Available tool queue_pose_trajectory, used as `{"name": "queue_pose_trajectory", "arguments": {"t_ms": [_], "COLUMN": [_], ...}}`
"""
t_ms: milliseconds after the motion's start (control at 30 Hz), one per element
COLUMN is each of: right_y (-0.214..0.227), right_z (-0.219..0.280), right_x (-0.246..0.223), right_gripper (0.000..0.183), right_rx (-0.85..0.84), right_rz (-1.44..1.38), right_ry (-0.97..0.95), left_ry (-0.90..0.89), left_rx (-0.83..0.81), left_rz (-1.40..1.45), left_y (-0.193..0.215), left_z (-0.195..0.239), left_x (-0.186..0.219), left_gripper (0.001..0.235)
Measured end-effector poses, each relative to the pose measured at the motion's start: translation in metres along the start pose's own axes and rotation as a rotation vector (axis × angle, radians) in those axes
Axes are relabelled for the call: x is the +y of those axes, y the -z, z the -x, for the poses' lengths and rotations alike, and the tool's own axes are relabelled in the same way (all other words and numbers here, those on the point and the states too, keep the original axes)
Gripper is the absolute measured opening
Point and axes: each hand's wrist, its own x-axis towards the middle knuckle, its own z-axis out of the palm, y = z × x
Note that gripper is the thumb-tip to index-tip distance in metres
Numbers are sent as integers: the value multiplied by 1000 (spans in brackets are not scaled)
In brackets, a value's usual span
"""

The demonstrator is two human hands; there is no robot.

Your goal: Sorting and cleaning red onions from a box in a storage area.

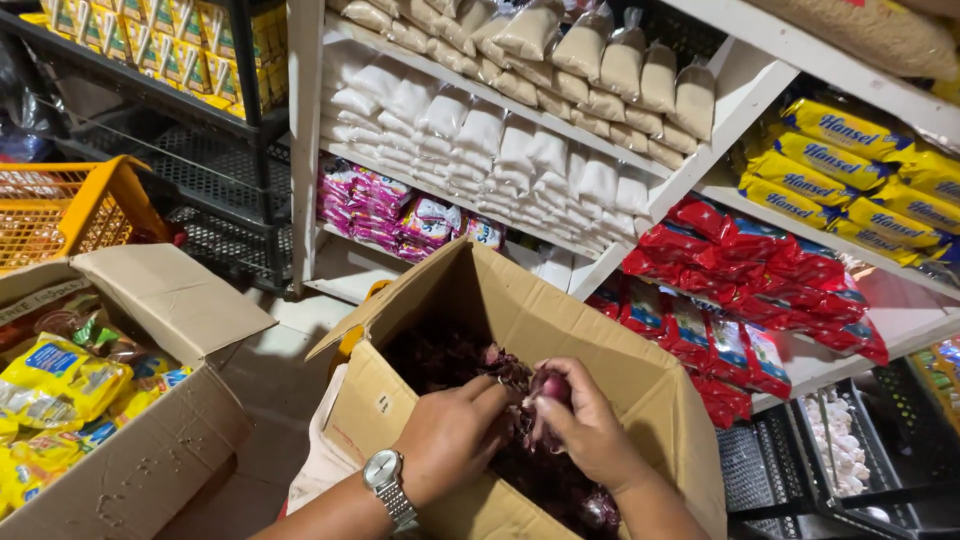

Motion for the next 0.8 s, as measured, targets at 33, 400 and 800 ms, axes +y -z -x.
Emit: {"name": "queue_pose_trajectory", "arguments": {"t_ms": [33, 400, 800], "right_y": [-2, -21, -36], "right_z": [1, 4, 12], "right_x": [-2, -27, -33], "right_gripper": [38, 48, 43], "right_rx": [-2, 38, 12], "right_rz": [-4, 866, 760], "right_ry": [-4, 459, 345], "left_ry": [6, 47, 66], "left_rx": [-2, 108, 124], "left_rz": [0, 92, 99], "left_y": [-1, 3, -11], "left_z": [0, -2, 7], "left_x": [0, 2, -8], "left_gripper": [31, 23, 21]}}
